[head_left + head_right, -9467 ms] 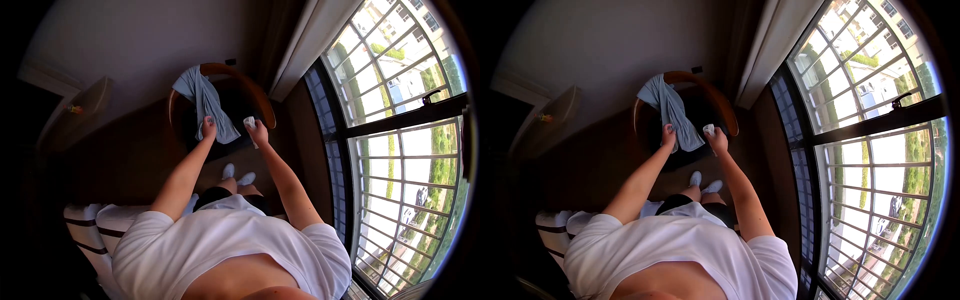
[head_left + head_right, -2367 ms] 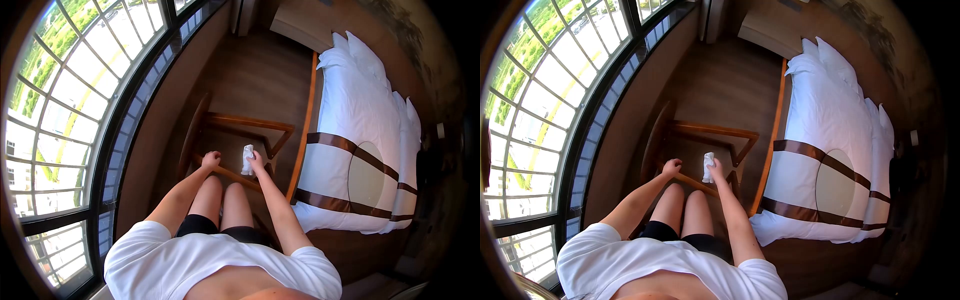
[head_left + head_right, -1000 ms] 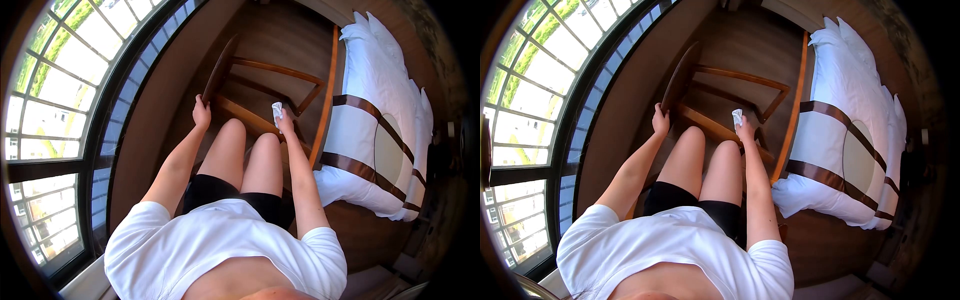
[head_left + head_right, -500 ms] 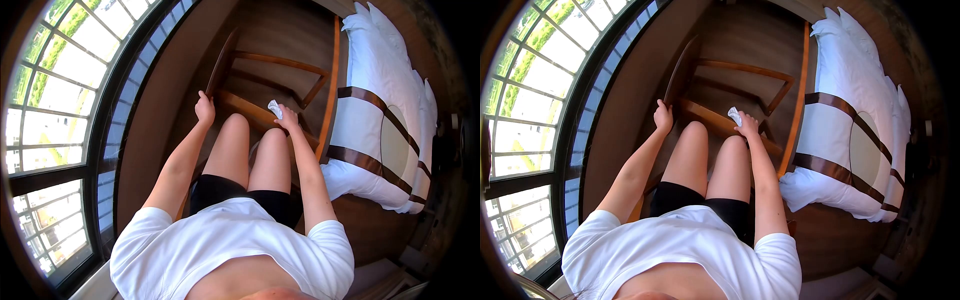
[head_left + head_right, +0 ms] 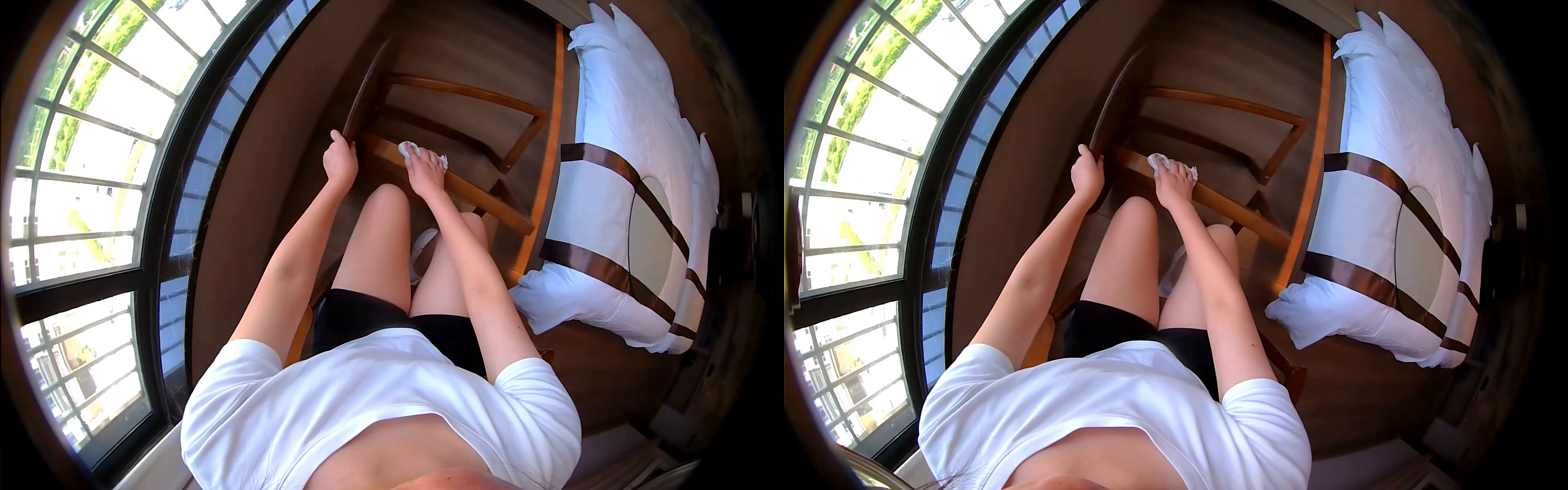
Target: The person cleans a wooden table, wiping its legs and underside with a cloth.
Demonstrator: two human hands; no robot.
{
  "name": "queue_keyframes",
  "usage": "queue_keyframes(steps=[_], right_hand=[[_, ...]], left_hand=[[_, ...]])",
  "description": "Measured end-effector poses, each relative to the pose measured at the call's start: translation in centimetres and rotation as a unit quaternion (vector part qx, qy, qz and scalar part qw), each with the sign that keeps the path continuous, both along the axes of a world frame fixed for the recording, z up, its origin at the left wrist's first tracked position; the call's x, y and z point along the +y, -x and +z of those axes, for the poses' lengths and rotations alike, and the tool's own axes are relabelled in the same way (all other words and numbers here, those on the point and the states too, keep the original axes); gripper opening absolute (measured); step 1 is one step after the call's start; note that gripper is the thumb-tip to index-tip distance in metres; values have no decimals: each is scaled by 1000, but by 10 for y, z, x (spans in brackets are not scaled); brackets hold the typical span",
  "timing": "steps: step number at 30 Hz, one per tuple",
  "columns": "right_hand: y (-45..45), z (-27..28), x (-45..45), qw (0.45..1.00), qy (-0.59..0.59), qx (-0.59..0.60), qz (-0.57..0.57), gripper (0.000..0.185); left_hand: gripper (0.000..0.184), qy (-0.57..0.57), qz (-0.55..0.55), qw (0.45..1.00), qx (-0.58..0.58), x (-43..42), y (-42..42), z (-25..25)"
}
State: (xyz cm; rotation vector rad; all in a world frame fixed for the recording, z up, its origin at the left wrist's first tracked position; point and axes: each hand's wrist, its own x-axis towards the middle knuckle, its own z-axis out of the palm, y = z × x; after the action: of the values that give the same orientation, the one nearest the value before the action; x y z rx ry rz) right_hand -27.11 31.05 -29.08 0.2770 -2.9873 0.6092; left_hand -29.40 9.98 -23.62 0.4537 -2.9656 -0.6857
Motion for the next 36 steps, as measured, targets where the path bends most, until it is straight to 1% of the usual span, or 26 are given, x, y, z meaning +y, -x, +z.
queue_keyframes(steps=[2, 4, 6, 8, 10, 12, 13, 14, 17, 19, 22, 24, 26, 30, 32, 33, 35, 36], right_hand=[[8, -2, -11, 1000, -3, 19, 12, 39], [13, -3, -22, 999, -10, 42, -9, 38], [19, -2, -28, 999, -19, 28, -18, 40], [20, 1, -26, 999, -33, 13, -30, 43], [21, 6, -22, 998, -51, 33, 1, 51], [21, 14, -9, 993, -97, 48, 45, 65], [22, 18, -1, 985, -151, 54, 58, 67], [22, 22, 9, 983, -162, 58, 70, 68], [13, 26, 39, 979, -179, 55, 87, 63], [6, 14, 59, 952, -245, 152, 101, 59], [-1, 11, 78, 946, -275, 151, 86, 59], [1, 12, 82, 946, -274, 154, 83, 60], [4, 17, 86, 945, -287, 125, 93, 60], [5, 13, 107, 943, -286, 139, 104, 61], [2, 13, 120, 956, -267, 85, 87, 68], [1, 15, 123, 955, -269, 86, 85, 68], [0, 18, 126, 964, -239, 56, 102, 79], [-2, 19, 128, 964, -238, 57, 100, 79]], left_hand=[[31, 1, 1, 1000, 10, 0, 7, 2], [32, 9, -9, 1000, 20, -2, 13, 3], [34, 14, -12, 1000, 20, -6, 18, 5], [39, -6, -37, 999, 13, -8, 21, 9], [38, -2, -38, 999, 8, -8, 26, 7], [37, 9, -36, 999, 3, -12, 30, 7], [37, 15, -39, 999, 5, -12, 31, 7], [38, 21, -43, 999, 6, -11, 32, 6], [41, 22, -45, 999, 6, -11, 37, 8], [41, 23, -43, 999, 3, -9, 39, 8], [43, 15, -39, 999, -13, -10, 47, 9], [42, 24, -45, 999, -9, -10, 51, 9], [42, 25, -54, 998, -8, -11, 54, 11], [41, 22, -83, 996, -29, -14, 61, 19], [41, 15, -95, 995, -27, -16, 59, 18], [42, 11, -106, 994, -24, -16, 60, 18], [40, 6, -102, 994, -25, -15, 55, 16], [40, 4, -97, 995, -29, -15, 52, 16]])
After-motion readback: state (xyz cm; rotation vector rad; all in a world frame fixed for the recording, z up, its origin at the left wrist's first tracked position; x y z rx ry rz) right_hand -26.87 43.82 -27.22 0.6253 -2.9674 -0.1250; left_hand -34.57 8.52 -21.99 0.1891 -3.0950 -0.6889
